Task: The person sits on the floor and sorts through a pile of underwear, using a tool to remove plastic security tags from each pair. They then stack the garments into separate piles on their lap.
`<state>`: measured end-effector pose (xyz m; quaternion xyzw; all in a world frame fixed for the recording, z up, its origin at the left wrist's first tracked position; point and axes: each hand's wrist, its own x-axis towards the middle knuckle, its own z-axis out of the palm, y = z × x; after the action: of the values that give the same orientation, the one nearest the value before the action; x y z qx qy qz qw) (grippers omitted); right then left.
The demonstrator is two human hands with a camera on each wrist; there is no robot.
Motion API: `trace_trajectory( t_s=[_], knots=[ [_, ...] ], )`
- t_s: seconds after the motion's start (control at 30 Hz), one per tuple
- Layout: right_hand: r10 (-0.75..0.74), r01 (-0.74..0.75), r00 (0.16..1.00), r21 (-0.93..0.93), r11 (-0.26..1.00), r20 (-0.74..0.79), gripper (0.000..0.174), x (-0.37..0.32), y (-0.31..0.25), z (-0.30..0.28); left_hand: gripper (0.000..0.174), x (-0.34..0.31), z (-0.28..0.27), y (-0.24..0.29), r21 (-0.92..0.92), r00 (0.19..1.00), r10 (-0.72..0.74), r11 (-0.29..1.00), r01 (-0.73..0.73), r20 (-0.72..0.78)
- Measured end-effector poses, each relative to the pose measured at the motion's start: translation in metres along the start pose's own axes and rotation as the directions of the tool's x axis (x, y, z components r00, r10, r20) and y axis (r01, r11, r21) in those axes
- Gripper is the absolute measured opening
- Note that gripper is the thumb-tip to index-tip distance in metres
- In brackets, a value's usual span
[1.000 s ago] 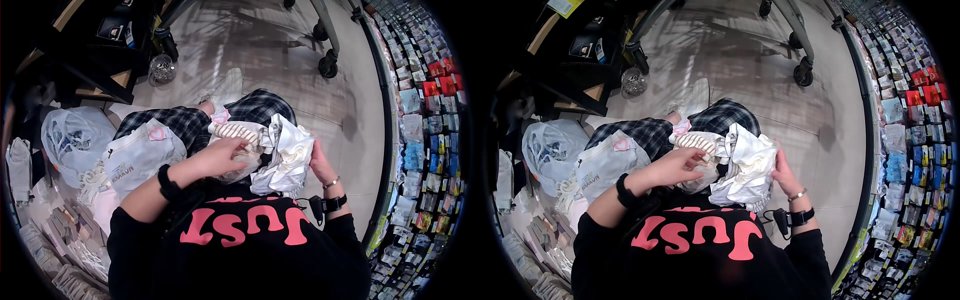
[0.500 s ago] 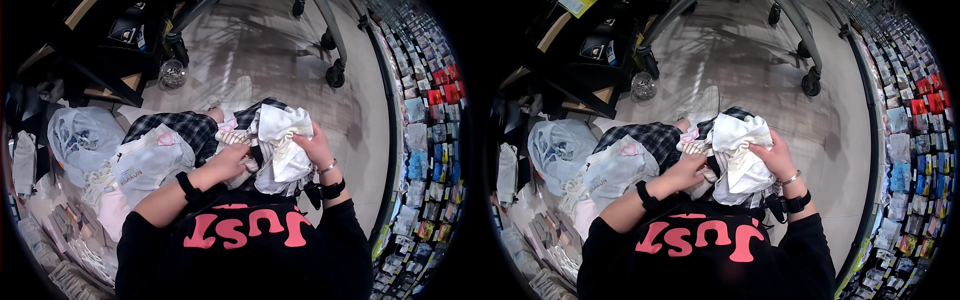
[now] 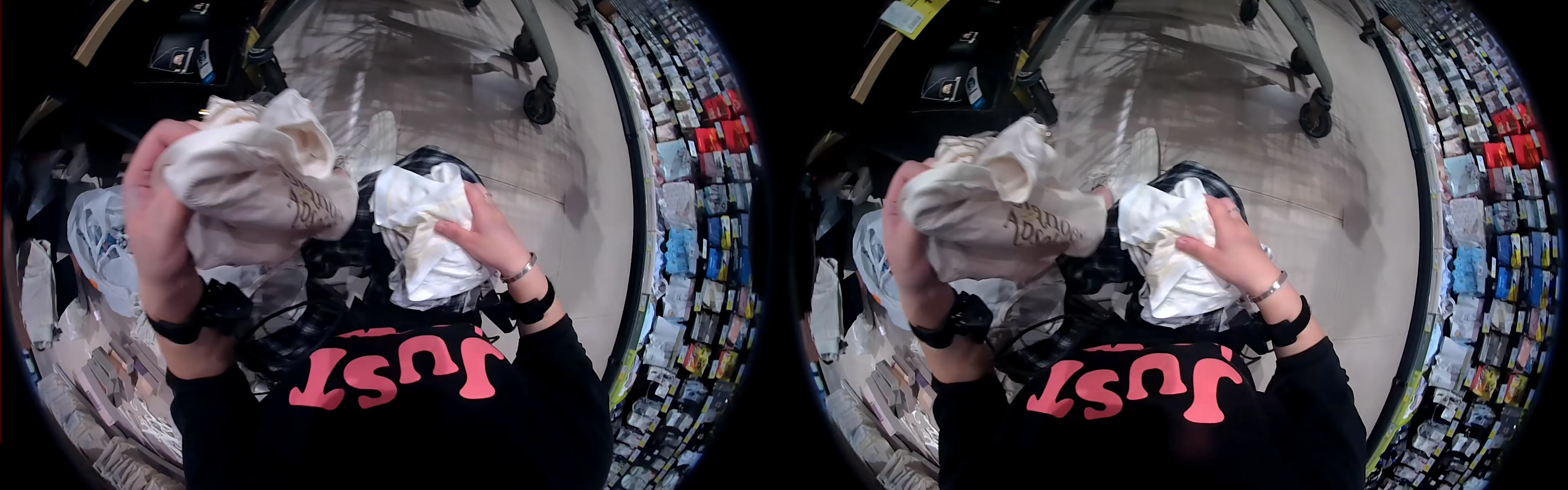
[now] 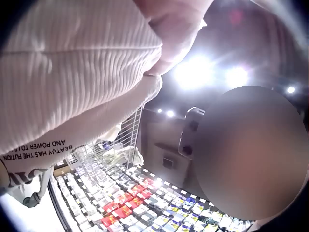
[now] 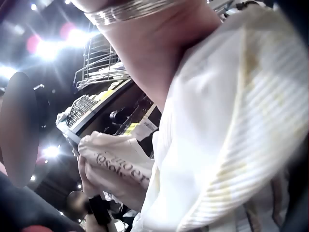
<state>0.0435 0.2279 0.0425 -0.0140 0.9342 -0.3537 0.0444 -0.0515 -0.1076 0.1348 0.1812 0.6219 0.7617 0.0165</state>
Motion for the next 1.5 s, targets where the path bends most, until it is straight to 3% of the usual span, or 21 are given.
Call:
trace_trajectory(
  t_s=[0.1,0.2,0.3,0.33,0.37,0.4,0.47,0.5,0.6,0.67,0.73,0.8,0.87,0.97,1.03,1.2,1.3,1.37,1.4,1.43,1.5],
  knots=[
    [-0.079,0.051,0.991,-0.237,0.970,-0.107,0.059,-0.016,0.003,-0.025,0.024,0.006,0.007,0.015,-0.051,0.994,0.110,0.993,-0.109,0.013],
    [-0.012,0.015,0.997,0.037,0.999,-0.079,0.050,-0.036,0.031,-0.056,0.043,0.013,0.003,0.017,0.117,0.995,0.100,0.988,-0.098,-0.012],
    [0.249,-0.268,0.963,0.298,0.916,0.100,0.045,-0.061,0.063,-0.069,0.047,0.026,0.009,0.018,-0.046,0.963,0.189,0.982,-0.183,0.195],
    [0.275,-0.290,0.956,0.186,0.939,0.103,0.047,-0.066,0.081,-0.062,0.049,0.028,0.013,0.020,-0.139,0.952,0.178,0.979,-0.147,0.247],
    [0.386,-0.416,0.908,0.257,0.872,0.160,0.048,-0.074,0.095,-0.051,0.050,0.025,0.022,0.021,-0.277,0.960,0.136,0.959,-0.064,0.246],
    [0.483,-0.531,0.847,0.320,0.784,0.223,0.049,-0.081,0.098,-0.036,0.052,0.024,0.029,0.022,-0.222,0.968,0.173,0.966,-0.132,0.180],
    [0.560,-0.664,0.746,0.456,0.592,0.360,0.051,-0.089,0.115,0.001,0.056,0.023,0.043,0.022,0.127,0.934,0.358,0.926,-0.355,0.002],
    [0.550,-0.696,0.713,0.530,0.484,0.435,0.053,-0.095,0.126,0.020,0.061,0.020,0.049,0.022,0.161,0.920,0.391,0.910,-0.382,-0.029],
    [0.510,-0.416,0.857,0.693,0.589,0.082,0.053,-0.098,0.130,0.036,0.078,0.018,0.056,0.022,0.181,0.894,0.445,0.884,-0.430,-0.050],
    [0.558,-0.472,0.830,0.530,0.704,-0.002,0.050,-0.100,0.120,0.025,0.079,0.014,0.061,0.023,0.239,0.893,0.437,0.883,-0.403,-0.110],
    [0.570,-0.522,0.820,0.340,0.783,-0.055,0.043,-0.104,0.094,-0.014,0.074,0.016,0.066,0.025,-0.044,0.936,0.348,0.936,-0.350,-0.056],
    [0.579,-0.514,0.762,0.274,0.813,-0.290,0.040,-0.113,0.096,-0.037,0.068,0.019,0.063,0.027,-0.425,0.958,0.272,0.881,-0.210,0.089],
    [0.529,-0.379,0.710,0.381,0.844,-0.465,0.033,-0.123,0.089,-0.067,0.060,0.020,0.056,0.024,-0.442,0.933,0.333,0.863,-0.244,0.134],
    [0.546,-0.232,0.518,0.506,0.831,-0.659,0.027,-0.137,0.078,-0.110,0.058,0.014,0.061,0.029,-0.102,0.956,0.240,0.961,-0.259,-0.171],
    [0.457,-0.092,0.493,0.478,0.874,-0.740,0.035,-0.145,0.072,-0.130,0.052,0.022,0.071,0.028,-0.069,0.953,0.282,0.954,-0.291,-0.112],
    [0.534,0.191,0.498,0.687,0.701,-0.683,0.035,-0.149,0.054,-0.157,0.024,0.034,0.152,0.011,0.100,0.734,0.612,0.744,-0.661,0.295],
    [0.529,0.305,0.595,0.779,0.548,-0.605,0.036,-0.142,0.049,-0.167,0.029,-0.019,0.220,-0.064,0.067,0.699,0.266,0.909,-0.410,0.664],
    [0.517,0.297,0.647,0.810,0.506,-0.560,0.037,-0.135,0.035,-0.170,0.044,-0.063,0.233,-0.124,0.201,0.586,-0.064,0.965,-0.171,0.807],
    [0.511,0.292,0.671,0.825,0.484,-0.537,0.037,-0.132,0.030,-0.171,0.043,-0.072,0.231,-0.130,0.423,0.474,-0.306,0.892,-0.161,0.826],
    [0.509,0.279,0.684,0.832,0.479,-0.522,0.038,-0.130,0.029,-0.171,0.041,-0.074,0.228,-0.138,0.301,0.411,-0.200,0.933,-0.199,0.890],
    [0.393,0.299,0.789,0.854,0.426,-0.472,0.040,-0.122,0.021,-0.170,0.039,-0.078,0.226,-0.135,0.197,0.420,-0.103,0.963,-0.186,0.902]
  ],
)
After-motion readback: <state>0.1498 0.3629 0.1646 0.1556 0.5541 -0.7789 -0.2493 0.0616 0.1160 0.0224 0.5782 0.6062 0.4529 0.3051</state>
